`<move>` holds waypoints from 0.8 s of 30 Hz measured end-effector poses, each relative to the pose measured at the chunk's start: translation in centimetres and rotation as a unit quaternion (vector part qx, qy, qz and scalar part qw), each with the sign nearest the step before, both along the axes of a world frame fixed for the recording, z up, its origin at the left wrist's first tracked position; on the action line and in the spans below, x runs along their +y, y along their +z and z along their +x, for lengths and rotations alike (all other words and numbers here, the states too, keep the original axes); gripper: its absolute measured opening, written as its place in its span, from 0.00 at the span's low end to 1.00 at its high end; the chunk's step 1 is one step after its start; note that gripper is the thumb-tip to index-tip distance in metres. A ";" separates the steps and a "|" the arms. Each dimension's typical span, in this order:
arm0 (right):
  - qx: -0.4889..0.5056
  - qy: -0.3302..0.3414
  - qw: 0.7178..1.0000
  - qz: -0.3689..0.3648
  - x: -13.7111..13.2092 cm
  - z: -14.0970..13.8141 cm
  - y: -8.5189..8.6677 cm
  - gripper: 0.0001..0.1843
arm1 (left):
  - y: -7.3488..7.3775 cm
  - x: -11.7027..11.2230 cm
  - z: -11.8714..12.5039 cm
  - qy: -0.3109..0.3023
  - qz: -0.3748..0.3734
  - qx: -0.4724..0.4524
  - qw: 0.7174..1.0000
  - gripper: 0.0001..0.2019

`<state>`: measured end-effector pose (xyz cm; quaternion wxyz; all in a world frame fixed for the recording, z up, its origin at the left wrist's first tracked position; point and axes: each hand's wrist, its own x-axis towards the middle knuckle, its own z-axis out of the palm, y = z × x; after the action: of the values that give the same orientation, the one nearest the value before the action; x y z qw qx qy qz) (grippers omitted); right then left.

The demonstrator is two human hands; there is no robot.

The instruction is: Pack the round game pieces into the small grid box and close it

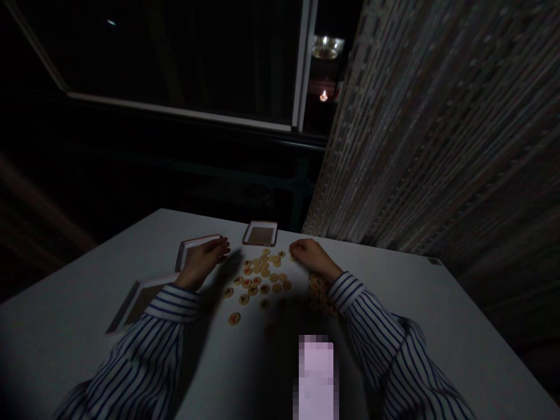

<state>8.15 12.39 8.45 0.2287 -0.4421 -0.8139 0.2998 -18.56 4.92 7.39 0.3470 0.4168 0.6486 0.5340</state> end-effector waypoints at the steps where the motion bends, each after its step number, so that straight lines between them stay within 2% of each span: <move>1: -0.007 0.006 1.000 0.002 0.5 -0.7 0.0 0.15 | -0.1 0.4 0.0 -0.002 -0.010 -0.002 1.000 0.20; 5: -0.044 0.019 0.999 0.015 1.8 -3.1 0.5 0.14 | -0.7 2.0 0.0 0.002 -0.021 0.006 1.000 0.19; 10: -0.091 -0.005 0.996 0.014 3.2 -5.2 0.6 0.13 | -1.4 3.8 -0.4 0.000 -0.041 0.033 0.999 0.20; 16: -0.134 -0.037 0.990 0.005 4.9 -6.8 -1.2 0.13 | -1.7 5.2 -0.4 -0.001 -0.062 0.062 0.996 0.19; 24: -0.165 -0.060 0.984 -0.008 6.8 -8.6 -3.1 0.14 | -3.4 7.4 -0.4 -0.004 -0.078 0.078 0.994 0.18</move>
<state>-0.47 19.20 5.30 0.1053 -0.5353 -0.8102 0.2145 -18.94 12.29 4.02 0.3291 0.4317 0.7115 0.4462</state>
